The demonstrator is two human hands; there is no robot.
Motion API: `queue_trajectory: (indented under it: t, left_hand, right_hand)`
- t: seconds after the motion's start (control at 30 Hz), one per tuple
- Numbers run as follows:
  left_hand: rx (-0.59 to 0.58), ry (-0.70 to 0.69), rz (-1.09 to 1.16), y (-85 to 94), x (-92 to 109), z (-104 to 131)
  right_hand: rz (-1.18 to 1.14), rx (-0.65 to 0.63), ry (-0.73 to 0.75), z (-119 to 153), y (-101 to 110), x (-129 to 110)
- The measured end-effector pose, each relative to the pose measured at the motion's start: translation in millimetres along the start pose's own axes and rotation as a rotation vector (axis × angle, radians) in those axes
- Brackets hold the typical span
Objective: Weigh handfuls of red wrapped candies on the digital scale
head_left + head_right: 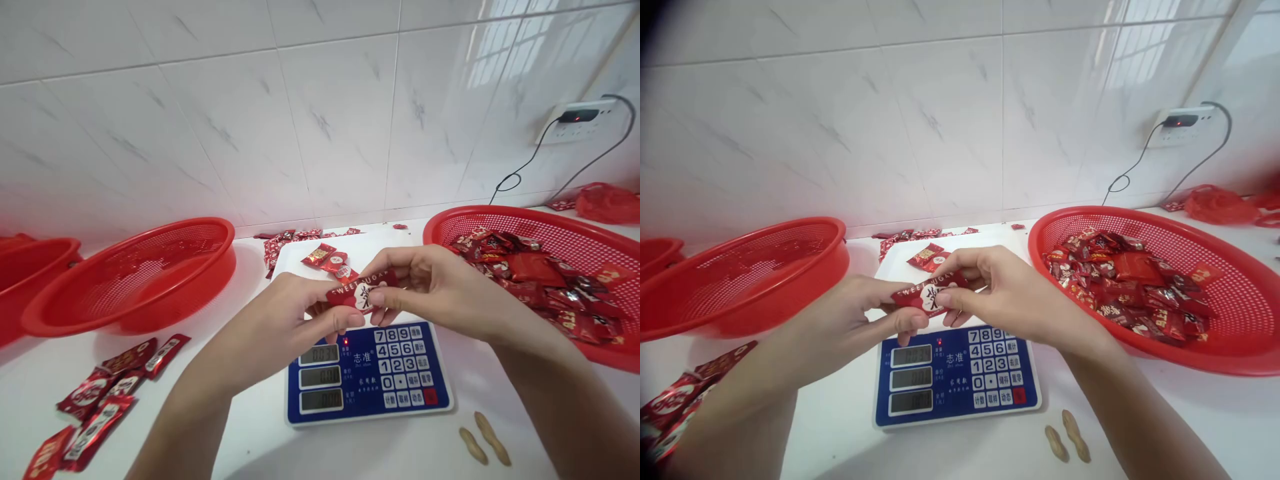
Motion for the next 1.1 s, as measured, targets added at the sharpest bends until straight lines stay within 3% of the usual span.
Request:
queue_trajectory:
  t: [0.23, 0.43, 0.57, 0.7, 0.9, 0.97, 1.1]
  left_hand:
    - [0.022, -0.102, 0.009, -2.4, 6, -4]
    - [0.088, -0.016, 0.071, -6.4, -6, -15]
    - [0.218, -0.021, 0.009, -4.9, -15, -22]
    - [0.313, 0.029, -0.091, 1.8, -29, -27]
    - [0.335, 0.052, -0.135, 6.1, -34, -28]
    - [0.343, 0.053, -0.131, 4.9, -36, -29]
    - [0.292, 0.163, -0.212, 1.1, -47, -32]
  right_hand:
    - [0.150, -0.038, -0.023, 3, 4, 0]
    - [0.082, 0.089, 0.019, -10, -2, 2]
    - [0.051, 0.157, 0.044, -22, 5, 11]
    - [0.242, 0.390, 0.067, -20, 32, 16]
    - [0.483, 0.620, 0.004, 18, 73, -1]
    - [0.677, 0.700, -0.090, 31, 89, -2]
    - [1.122, 0.603, -0.313, 43, 125, 20]
Point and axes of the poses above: each hand's wrist, its own z-axis away from the middle knuckle, its own y-axis out of the back of the hand, x = y × z, the point moved 3 cm from there along -z, towards the middle knuckle, and after that the axes turned 1 degree about y, right-handed, at the moved point
